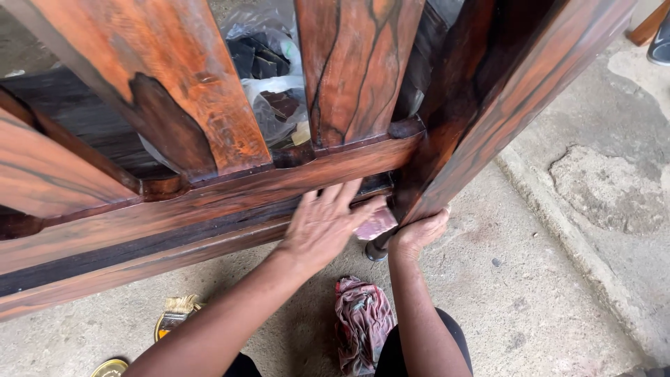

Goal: The person sits on the floor and applies a dark finish to a wooden bed frame using a paintbrush and a cloth. They wipe the wood with the cloth to spread the finish and then use the brush to apply more finish to the slats and legs.

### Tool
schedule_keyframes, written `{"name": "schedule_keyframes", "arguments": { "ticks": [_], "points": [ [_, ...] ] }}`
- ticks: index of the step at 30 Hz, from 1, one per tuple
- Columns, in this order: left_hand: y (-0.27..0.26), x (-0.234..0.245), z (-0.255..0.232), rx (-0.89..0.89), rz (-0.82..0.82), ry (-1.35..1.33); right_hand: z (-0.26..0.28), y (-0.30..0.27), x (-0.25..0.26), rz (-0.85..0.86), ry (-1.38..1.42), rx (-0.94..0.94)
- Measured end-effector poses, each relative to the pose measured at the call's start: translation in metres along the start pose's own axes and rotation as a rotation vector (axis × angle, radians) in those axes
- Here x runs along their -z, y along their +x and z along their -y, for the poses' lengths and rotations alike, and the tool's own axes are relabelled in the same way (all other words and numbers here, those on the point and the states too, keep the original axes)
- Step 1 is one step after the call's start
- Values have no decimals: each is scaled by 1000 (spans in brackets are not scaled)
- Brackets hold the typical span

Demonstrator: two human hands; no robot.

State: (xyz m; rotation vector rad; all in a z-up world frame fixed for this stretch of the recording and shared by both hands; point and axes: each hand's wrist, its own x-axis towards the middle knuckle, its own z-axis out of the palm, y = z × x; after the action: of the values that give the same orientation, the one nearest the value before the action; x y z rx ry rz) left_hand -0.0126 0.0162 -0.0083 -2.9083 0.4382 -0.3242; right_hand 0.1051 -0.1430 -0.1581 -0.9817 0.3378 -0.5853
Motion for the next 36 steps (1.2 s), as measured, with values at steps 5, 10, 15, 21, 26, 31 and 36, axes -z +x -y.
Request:
{"name": "schedule_keyframes", "arguments": {
  "ticks": [5, 10, 15, 21, 26, 31, 36],
  "points": [
    [9, 7, -5, -4, -78, -135, 6, -2, 2, 22, 69, -85],
    [-19, 15, 10, 40, 27, -90, -5, 5, 7, 5, 4, -50],
    [0, 7, -5, 31, -144, -60, 4, -1, -2, -3, 5, -14],
    [-7, 6, -6, 23, -157, -128, 11, -2, 1, 53, 9, -48],
    [-23, 16, 4, 42, -161, -39, 3, -1, 1, 12, 12, -21],
    [9, 6, -11, 49, -54, -70, -3, 3, 0, -27, 22, -33],
    [-8, 6, -4, 38, -111, 7, 2, 2, 4, -16, -7, -90]
  ]
}}
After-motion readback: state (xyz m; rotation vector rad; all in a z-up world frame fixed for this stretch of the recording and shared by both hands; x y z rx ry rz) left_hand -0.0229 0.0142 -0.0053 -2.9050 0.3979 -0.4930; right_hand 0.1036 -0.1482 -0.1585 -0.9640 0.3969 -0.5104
